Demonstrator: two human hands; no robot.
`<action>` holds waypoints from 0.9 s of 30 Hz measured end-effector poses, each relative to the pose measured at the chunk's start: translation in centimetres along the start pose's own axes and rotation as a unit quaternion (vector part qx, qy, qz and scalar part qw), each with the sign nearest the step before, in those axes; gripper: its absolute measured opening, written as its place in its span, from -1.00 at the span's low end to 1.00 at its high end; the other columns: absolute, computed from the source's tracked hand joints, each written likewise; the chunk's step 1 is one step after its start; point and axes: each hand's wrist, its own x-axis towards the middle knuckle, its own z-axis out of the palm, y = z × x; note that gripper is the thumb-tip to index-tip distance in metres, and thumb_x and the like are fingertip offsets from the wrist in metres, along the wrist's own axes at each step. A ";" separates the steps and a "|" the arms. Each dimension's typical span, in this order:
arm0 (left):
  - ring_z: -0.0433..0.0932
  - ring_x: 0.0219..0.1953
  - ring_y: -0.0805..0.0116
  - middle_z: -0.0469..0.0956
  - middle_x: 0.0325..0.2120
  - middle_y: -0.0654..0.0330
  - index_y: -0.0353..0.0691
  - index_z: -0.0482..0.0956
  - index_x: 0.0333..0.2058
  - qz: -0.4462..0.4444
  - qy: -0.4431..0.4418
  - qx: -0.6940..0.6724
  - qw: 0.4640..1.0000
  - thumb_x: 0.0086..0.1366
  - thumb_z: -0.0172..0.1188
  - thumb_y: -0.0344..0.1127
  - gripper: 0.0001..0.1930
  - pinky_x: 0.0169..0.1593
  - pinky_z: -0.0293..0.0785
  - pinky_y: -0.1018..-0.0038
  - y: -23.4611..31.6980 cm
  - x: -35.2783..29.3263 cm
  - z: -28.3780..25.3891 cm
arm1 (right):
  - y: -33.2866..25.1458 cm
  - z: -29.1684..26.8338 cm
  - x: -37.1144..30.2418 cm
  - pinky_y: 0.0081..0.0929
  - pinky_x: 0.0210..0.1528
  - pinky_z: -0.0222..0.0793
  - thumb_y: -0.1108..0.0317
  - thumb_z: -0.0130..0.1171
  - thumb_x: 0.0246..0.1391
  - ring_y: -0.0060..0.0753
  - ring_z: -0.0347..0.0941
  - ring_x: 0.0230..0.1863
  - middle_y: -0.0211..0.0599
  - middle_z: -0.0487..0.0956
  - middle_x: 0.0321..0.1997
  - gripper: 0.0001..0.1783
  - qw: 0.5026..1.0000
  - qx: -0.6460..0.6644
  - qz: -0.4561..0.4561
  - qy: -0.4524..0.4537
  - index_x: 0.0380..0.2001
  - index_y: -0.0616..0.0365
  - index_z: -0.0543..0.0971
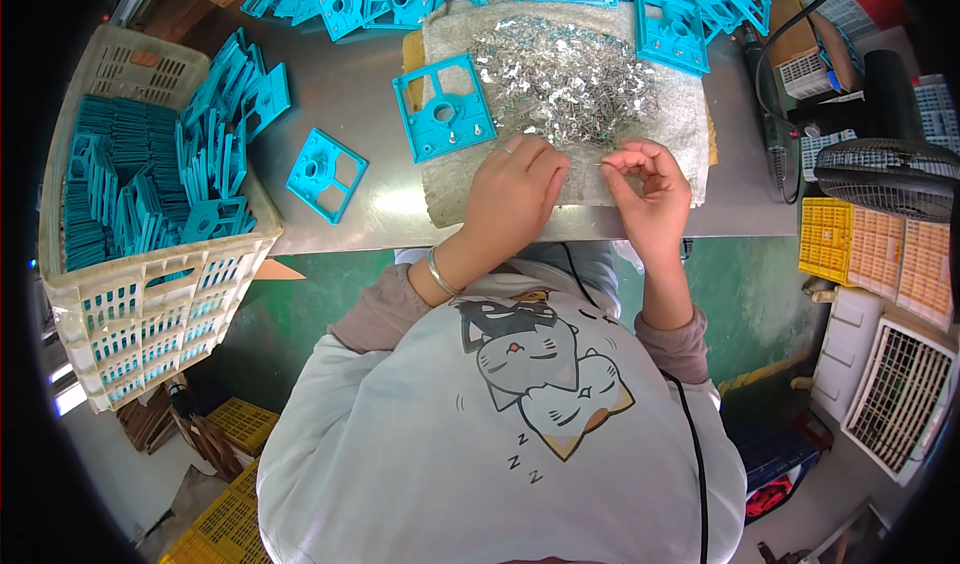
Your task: Assembling small silver metal parts into blue plastic frames at a workbench.
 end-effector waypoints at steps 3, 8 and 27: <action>0.62 -0.28 0.30 0.64 -0.33 0.19 -0.29 0.65 -0.22 -0.108 -0.021 -0.193 0.975 0.24 0.30 -0.55 -0.87 -0.19 0.51 0.41 0.8 -0.1 -1.2 | -1.0 0.5 -0.1 -0.58 -0.06 0.52 0.74 0.31 0.04 -0.60 0.61 -0.22 -0.30 0.70 -0.26 -0.59 0.997 0.061 0.031 -0.020 -0.03 0.32 0.52; 0.64 -0.27 0.53 0.71 -0.30 0.19 -0.37 0.69 -0.14 -0.241 -0.024 -0.471 0.848 0.34 0.30 -0.48 -0.85 -0.17 0.55 0.57 0.9 0.1 -1.5 | -2.2 1.0 -0.1 -0.55 -0.05 0.53 0.75 0.30 0.05 -0.56 0.63 -0.17 -0.24 0.71 -0.23 -0.56 0.988 0.125 0.079 -0.035 0.02 0.32 0.49; 0.61 -0.09 0.29 0.64 -0.17 0.16 -0.25 0.62 -0.10 -0.146 0.024 -0.271 0.951 0.19 0.41 -0.45 -0.71 -0.01 0.53 0.37 -0.6 -1.3 -2.8 | -2.8 1.7 -0.4 -0.59 -0.05 0.50 0.73 0.36 0.00 -0.58 0.63 -0.16 -0.24 0.74 -0.24 -0.45 0.993 0.040 0.045 -0.103 0.10 0.31 0.47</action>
